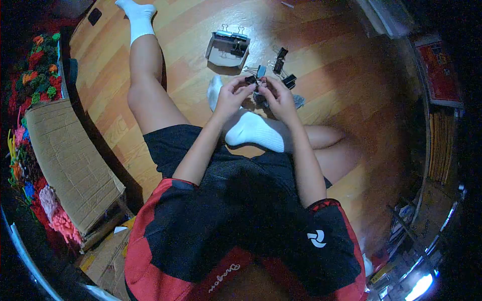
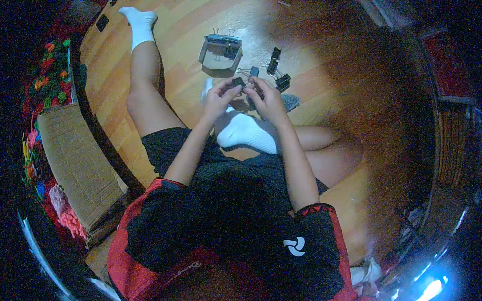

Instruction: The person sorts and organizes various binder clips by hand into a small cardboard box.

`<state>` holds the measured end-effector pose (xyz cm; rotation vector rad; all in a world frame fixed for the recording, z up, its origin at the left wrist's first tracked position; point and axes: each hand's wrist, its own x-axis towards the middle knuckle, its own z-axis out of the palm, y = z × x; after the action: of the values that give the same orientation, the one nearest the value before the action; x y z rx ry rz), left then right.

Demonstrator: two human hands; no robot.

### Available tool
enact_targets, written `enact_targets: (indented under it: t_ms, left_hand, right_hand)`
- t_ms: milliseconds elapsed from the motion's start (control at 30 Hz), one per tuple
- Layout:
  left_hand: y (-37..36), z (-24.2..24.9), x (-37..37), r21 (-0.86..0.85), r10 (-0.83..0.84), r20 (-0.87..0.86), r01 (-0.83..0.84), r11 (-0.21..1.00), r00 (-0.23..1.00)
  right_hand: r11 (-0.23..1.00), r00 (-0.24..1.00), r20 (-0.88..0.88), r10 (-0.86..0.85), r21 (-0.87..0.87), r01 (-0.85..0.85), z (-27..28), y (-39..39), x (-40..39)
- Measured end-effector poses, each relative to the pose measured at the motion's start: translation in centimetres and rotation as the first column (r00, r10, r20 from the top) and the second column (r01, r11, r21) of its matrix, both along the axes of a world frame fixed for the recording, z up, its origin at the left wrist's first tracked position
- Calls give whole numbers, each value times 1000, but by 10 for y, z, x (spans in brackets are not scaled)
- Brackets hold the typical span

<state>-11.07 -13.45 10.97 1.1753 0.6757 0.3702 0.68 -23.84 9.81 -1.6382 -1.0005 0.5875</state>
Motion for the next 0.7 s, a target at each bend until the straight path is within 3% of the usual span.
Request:
enact_targets:
  t_ms: [167,233,333,400,433,467,533,633,700]
  left_hand:
    - [-1,-1,1,-39,24,33,-22,999,999]
    - [0,0,1,25,-4,73,3,1000,997]
    - [0,-3,-1,87,31,68,-37,996,997]
    - [4,-2,-3,175,17,-29,-11,984,999]
    - [5,-2,-4,260,10,-126,23,965,992]
    - [4,2,-2,260,10,-125,23,965,992]
    - [-1,8,1,19,54,-58,-53,998,997]
    - [-5,11,2,-12,0,-26,0,1000,1000]
    - [-2,8,1,50,-20,-29,21,999,999]
  right_hand:
    - [999,996,-74,-39,31,42,7,0,-5]
    - [999,996,-82,-44,12,45,5,0,-5]
    - [998,999,6,-49,44,49,-5,1,-7]
    - [993,964,-265,-29,107,59,-7,3,-9]
    - [993,964,-264,-29,107,59,-7,2,-8]
    - [996,981,-189,-51,66,65,-5,3,-6]
    - [997,991,-115,-69,27,73,-1,3,-5]
    - [996,995,41,-93,21,92,10,0,-1]
    - [991,968,251,10,125,-42,14,-1,5]
